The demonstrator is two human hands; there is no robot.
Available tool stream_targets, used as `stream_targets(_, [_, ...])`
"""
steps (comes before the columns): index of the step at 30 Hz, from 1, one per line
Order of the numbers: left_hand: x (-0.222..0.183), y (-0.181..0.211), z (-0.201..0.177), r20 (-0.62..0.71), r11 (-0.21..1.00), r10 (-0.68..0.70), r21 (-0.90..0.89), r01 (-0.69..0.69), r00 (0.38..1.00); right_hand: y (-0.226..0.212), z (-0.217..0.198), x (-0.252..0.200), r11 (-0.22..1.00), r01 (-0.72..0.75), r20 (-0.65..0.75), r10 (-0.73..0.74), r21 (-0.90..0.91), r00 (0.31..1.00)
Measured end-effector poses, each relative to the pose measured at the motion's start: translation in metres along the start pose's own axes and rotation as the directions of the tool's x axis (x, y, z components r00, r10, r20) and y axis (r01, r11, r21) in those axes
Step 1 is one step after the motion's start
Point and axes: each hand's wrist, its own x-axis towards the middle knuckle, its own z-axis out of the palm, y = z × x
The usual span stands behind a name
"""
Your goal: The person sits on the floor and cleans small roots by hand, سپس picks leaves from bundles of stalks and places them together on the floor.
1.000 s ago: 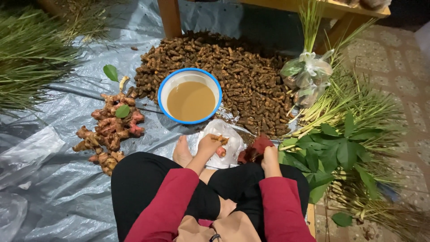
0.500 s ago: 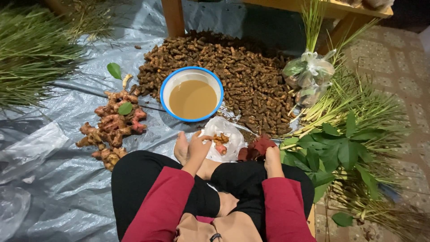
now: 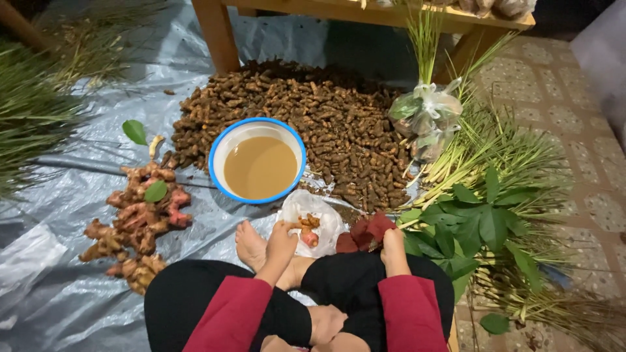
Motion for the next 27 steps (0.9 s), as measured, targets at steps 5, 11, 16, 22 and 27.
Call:
stream_targets(5, [-0.032, 0.028, -0.029, -0.023, 0.999, 0.039, -0.023, -0.04, 0.999, -0.074, 0.033, -0.084, 0.928, 0.039, 0.027, -0.031, -0.371, 0.999])
stream_targets(11, [-0.032, 0.024, -0.033, 0.09, 0.999, 0.03, -0.023, -0.028, 0.995, -0.01, 0.022, -0.013, 0.536, 0.18, 0.209, -0.008, -0.825, 0.978])
stream_targets(16, [-0.046, 0.047, -0.058, 0.185, 0.997, 0.064, 0.031, -0.071, 0.981, -0.011, 0.018, 0.01, 0.519, 0.138, 0.088, -0.119, -0.844, 0.989])
stream_targets(22, [-0.056, 0.041, -0.072, 0.127, 0.979, 0.158, -0.151, -0.138, 0.979, -0.04, 0.008, 0.004, 0.984, 0.111, -0.592, -0.174, -0.141, 0.787])
stream_targets(27, [-0.054, 0.039, -0.075, -0.092, 0.945, 0.188, -0.253, -0.205, 0.978, -0.054, 0.004, 0.004, 0.961, 0.276, -0.673, -0.182, 0.035, 0.717])
